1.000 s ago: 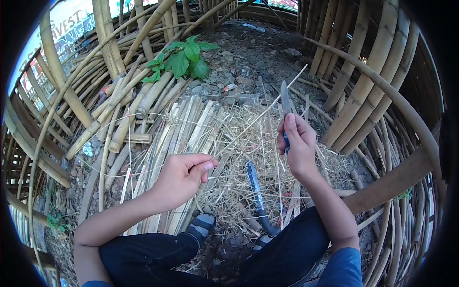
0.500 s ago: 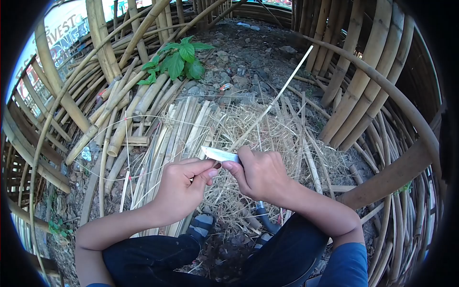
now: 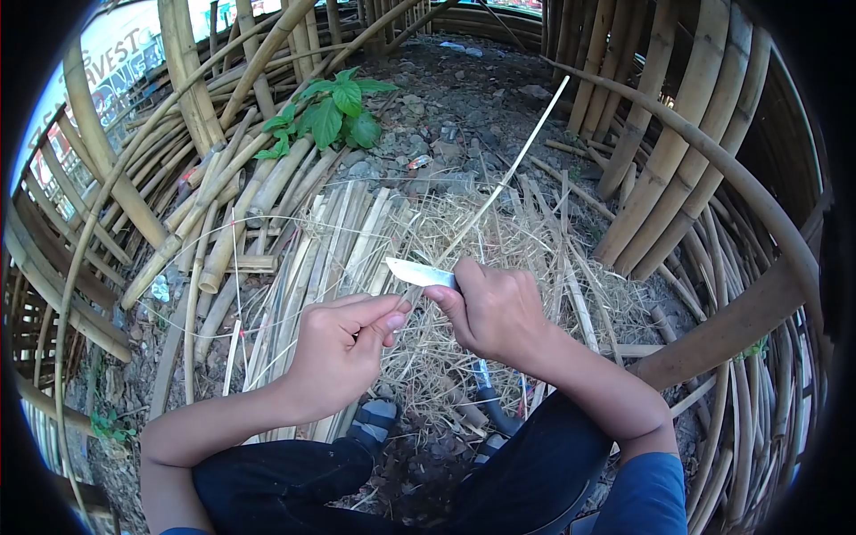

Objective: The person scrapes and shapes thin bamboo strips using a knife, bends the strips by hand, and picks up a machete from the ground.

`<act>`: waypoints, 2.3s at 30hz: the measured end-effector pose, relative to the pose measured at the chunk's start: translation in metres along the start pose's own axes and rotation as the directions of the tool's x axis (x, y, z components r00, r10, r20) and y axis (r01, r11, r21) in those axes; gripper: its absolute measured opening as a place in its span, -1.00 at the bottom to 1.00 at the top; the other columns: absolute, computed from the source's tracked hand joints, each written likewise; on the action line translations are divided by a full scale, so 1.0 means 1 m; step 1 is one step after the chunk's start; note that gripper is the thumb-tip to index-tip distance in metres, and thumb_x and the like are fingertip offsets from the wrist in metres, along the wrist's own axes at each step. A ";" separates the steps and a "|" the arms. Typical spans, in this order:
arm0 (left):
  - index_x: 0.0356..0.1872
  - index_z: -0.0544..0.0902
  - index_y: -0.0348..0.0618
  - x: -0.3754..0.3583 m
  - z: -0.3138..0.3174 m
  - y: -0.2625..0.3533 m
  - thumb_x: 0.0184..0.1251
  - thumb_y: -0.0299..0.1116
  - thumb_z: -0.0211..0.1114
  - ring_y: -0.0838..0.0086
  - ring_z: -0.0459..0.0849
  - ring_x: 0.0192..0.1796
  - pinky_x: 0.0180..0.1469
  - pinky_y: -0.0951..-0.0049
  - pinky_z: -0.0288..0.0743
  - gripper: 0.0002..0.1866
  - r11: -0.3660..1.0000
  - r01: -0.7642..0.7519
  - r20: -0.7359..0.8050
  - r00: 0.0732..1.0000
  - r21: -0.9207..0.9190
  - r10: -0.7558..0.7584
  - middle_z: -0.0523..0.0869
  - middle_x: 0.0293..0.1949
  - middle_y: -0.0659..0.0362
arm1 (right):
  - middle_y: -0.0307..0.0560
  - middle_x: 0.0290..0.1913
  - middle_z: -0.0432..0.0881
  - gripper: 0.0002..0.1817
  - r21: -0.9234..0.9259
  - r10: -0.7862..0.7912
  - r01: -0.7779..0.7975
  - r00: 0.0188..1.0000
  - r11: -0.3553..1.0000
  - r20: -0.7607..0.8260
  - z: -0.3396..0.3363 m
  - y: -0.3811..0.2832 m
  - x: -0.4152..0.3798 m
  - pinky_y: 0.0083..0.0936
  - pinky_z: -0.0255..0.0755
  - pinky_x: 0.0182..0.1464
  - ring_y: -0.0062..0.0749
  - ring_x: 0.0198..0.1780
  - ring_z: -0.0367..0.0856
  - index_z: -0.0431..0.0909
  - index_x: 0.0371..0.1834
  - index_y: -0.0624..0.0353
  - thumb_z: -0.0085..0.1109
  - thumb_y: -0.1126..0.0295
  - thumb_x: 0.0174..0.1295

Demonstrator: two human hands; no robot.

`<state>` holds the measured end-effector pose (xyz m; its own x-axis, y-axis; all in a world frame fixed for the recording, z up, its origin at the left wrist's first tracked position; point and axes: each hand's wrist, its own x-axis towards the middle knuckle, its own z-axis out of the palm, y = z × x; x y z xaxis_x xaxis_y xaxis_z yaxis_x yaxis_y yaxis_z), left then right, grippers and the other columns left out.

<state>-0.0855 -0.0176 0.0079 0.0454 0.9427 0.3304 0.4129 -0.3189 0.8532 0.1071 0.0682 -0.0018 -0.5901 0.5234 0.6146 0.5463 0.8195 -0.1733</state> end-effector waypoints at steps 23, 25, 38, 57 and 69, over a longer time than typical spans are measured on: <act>-0.12 0.73 -0.34 -0.006 0.001 -0.012 0.31 -0.58 0.25 0.58 0.65 -0.39 -0.31 0.56 0.52 -0.82 0.992 0.121 -0.012 0.993 -0.040 -0.122 0.73 -0.41 0.09 | 0.01 -0.78 0.46 -0.54 -0.002 0.034 -0.034 0.999 0.999 0.040 -0.007 0.014 -0.002 -0.23 0.34 -0.67 -0.07 -0.75 0.50 0.44 -0.54 0.23 0.08 0.08 0.39; -0.14 0.74 -0.35 -0.006 0.000 -0.013 0.31 -0.59 0.25 0.58 0.66 -0.39 -0.30 0.57 0.53 -0.83 0.992 0.114 -0.014 0.993 -0.061 -0.115 0.73 -0.39 0.09 | 0.00 -0.79 0.45 -0.54 -0.012 0.058 -0.058 0.998 0.998 0.025 -0.010 0.023 0.000 -0.24 0.34 -0.67 -0.08 -0.76 0.50 0.44 -0.54 0.23 0.08 0.08 0.39; -0.12 0.72 -0.38 -0.006 -0.001 -0.013 0.30 -0.65 0.24 0.60 0.65 -0.41 -0.35 0.61 0.50 -0.82 0.997 0.068 -0.035 0.997 -0.036 -0.070 0.73 -0.37 0.07 | -0.01 -0.81 0.43 -0.51 -0.059 0.148 -0.150 0.988 0.987 -0.038 -0.018 0.047 0.001 -0.20 0.30 -0.67 -0.06 -0.77 0.47 0.45 -0.57 0.20 0.03 0.04 0.41; -0.16 0.74 -0.35 -0.007 -0.007 -0.012 0.31 -0.62 0.25 0.59 0.66 -0.45 -0.39 0.59 0.50 -0.84 0.999 0.047 -0.070 0.996 0.007 -0.047 0.73 -0.39 0.07 | 0.05 -0.77 0.46 -0.48 -0.119 0.213 -0.219 0.975 0.969 -0.058 -0.022 0.058 0.001 -0.15 0.30 -0.63 0.02 -0.72 0.49 0.44 -0.59 0.21 0.02 0.02 0.40; -0.21 0.74 -0.37 -0.021 -0.021 -0.028 0.25 -0.67 0.23 0.58 0.64 -0.47 -0.42 0.58 0.47 -0.83 0.988 0.106 -0.055 0.993 0.115 -0.100 0.72 -0.46 0.07 | 0.22 -0.63 0.54 -0.30 -0.006 0.640 -0.650 0.749 0.760 -0.168 -0.039 0.122 -0.008 -0.07 0.39 -0.36 0.15 -0.47 0.60 0.54 -0.53 0.33 -0.18 -0.15 0.45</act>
<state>-0.1172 -0.0301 -0.0142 -0.0464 0.9630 0.2655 0.5174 -0.2042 0.8310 0.2014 0.1546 0.0024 0.0075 0.8777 0.4791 0.8021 0.2809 -0.5270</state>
